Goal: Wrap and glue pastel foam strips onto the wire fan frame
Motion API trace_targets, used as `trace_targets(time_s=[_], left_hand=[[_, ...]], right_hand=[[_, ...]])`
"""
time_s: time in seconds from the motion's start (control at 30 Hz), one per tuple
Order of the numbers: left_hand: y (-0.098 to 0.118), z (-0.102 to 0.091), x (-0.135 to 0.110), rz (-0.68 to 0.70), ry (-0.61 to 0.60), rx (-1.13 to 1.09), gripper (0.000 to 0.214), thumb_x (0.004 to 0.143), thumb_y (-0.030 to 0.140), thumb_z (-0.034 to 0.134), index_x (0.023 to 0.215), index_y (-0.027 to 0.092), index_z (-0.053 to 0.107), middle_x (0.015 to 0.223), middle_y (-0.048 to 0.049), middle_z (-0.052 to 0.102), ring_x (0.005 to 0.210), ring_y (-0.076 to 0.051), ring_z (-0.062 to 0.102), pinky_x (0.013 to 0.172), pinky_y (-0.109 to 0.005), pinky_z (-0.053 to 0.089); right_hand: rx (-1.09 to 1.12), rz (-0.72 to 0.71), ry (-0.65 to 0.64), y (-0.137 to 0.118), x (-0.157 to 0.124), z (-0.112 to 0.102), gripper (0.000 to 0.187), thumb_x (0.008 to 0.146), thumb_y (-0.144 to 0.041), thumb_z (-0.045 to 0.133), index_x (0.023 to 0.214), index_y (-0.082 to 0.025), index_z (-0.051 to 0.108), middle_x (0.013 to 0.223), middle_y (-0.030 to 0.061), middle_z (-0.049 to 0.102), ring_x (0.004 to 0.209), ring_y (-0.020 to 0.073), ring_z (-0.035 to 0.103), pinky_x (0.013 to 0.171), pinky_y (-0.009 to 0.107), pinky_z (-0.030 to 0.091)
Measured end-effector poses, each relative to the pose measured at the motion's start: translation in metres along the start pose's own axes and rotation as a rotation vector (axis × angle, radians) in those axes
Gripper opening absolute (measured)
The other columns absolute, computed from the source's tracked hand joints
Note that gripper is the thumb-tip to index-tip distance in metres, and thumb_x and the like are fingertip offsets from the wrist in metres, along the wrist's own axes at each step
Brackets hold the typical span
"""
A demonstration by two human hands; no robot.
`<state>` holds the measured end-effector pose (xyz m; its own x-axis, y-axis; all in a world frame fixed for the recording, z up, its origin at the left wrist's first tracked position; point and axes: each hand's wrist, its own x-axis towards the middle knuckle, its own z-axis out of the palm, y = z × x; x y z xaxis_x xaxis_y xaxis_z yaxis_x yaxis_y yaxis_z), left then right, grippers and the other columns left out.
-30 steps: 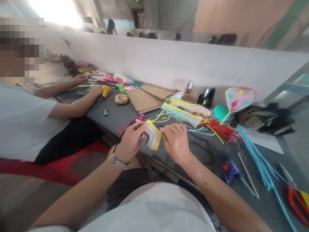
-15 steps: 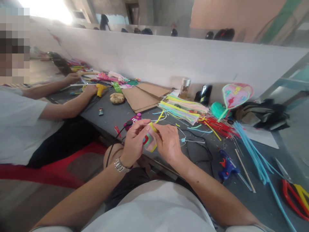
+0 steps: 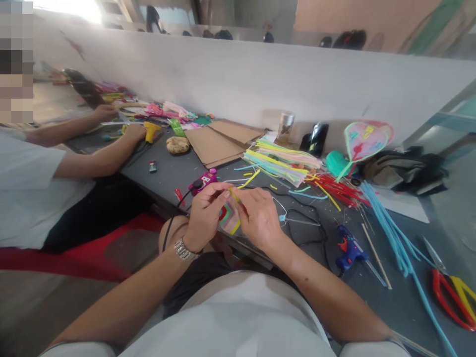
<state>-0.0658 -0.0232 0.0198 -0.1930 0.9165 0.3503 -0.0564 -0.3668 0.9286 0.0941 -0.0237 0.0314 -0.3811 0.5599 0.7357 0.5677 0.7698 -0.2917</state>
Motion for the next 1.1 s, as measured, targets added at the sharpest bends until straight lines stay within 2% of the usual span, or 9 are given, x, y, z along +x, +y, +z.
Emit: trace_targets(time_s=[0.07,0.2,0.3,0.43,0.63,0.83,0.97,1.03,1.1], left_hand=[[-0.001,-0.003,0.003,-0.034,0.003,-0.014,0.017,0.084,0.029,0.072,0.097,0.018,0.076,0.09,-0.0033,0.074,0.08,-0.015,0.063,0.074,-0.026,0.05],[-0.005,-0.008,0.01,-0.103,0.013,-0.047,0.02,0.08,0.031,0.075,0.095,0.018,0.077,0.085,-0.0025,0.071,0.074,-0.014,0.059,0.069,-0.025,0.046],[-0.008,-0.01,0.015,-0.139,0.025,-0.101,0.022,0.077,0.031,0.077,0.093,0.018,0.077,0.081,-0.0019,0.069,0.071,-0.013,0.057,0.066,-0.025,0.045],[-0.011,-0.007,0.02,-0.168,0.006,-0.134,0.022,0.074,0.033,0.079,0.091,0.018,0.077,0.079,-0.0016,0.068,0.07,-0.012,0.056,0.066,-0.025,0.045],[-0.01,-0.002,0.022,-0.173,0.032,-0.087,0.019,0.069,0.031,0.082,0.082,0.018,0.075,0.07,0.001,0.064,0.062,-0.01,0.052,0.06,-0.024,0.04],[-0.01,-0.002,0.025,-0.265,0.048,-0.178,0.016,0.062,0.027,0.083,0.069,0.018,0.071,0.069,0.0012,0.065,0.062,-0.01,0.053,0.061,-0.024,0.041],[-0.01,-0.002,0.027,-0.303,0.051,-0.186,0.017,0.063,0.028,0.082,0.067,0.018,0.069,0.065,0.0027,0.062,0.059,-0.01,0.052,0.057,-0.024,0.041],[-0.005,-0.003,0.029,-0.252,0.037,-0.145,0.016,0.067,0.031,0.08,0.069,0.019,0.069,0.063,0.0028,0.061,0.057,-0.01,0.052,0.055,-0.024,0.041],[0.004,-0.006,0.032,-0.119,-0.001,-0.044,0.015,0.073,0.033,0.078,0.075,0.02,0.072,0.068,0.0013,0.065,0.06,-0.012,0.056,0.057,-0.025,0.044]], right_hand=[[-0.008,-0.038,0.019,-0.002,-0.005,-0.015,0.024,0.099,-0.016,0.055,0.12,-0.02,0.067,0.108,0.0104,0.076,0.099,0.0227,0.069,0.087,0.038,0.056],[-0.119,-0.018,0.152,0.003,-0.024,-0.05,0.022,0.095,-0.014,0.063,0.114,-0.022,0.068,0.104,0.0096,0.075,0.094,0.0214,0.07,0.084,0.037,0.056],[-0.254,0.105,0.095,0.021,-0.044,-0.065,0.017,0.095,-0.023,0.066,0.111,-0.021,0.07,0.106,0.0101,0.076,0.099,0.0259,0.071,0.09,0.043,0.052],[-0.109,0.339,-0.106,0.043,-0.069,-0.067,0.018,0.098,-0.031,0.06,0.102,-0.02,0.073,0.096,0.0071,0.078,0.09,0.0247,0.073,0.086,0.04,0.051],[0.053,0.578,-0.157,0.04,-0.081,-0.062,0.02,0.096,-0.034,0.058,0.091,-0.022,0.073,0.076,0.001,0.073,0.071,0.019,0.067,0.073,0.032,0.047],[0.125,0.631,-0.169,0.037,-0.078,-0.059,0.02,0.095,-0.034,0.059,0.087,-0.021,0.073,0.069,-0.0008,0.07,0.066,0.0163,0.063,0.069,0.029,0.047],[0.152,0.646,-0.168,0.036,-0.079,-0.058,0.018,0.093,-0.034,0.062,0.09,-0.021,0.073,0.074,-0.0002,0.072,0.068,0.0163,0.064,0.069,0.028,0.048],[0.131,0.61,-0.154,0.037,-0.078,-0.061,0.015,0.093,-0.032,0.063,0.091,-0.021,0.074,0.079,0.0008,0.074,0.072,0.017,0.066,0.071,0.029,0.048],[0.062,0.492,-0.105,0.043,-0.075,-0.066,0.014,0.095,-0.03,0.063,0.093,-0.022,0.074,0.084,0.0023,0.075,0.079,0.0184,0.068,0.078,0.032,0.048]])
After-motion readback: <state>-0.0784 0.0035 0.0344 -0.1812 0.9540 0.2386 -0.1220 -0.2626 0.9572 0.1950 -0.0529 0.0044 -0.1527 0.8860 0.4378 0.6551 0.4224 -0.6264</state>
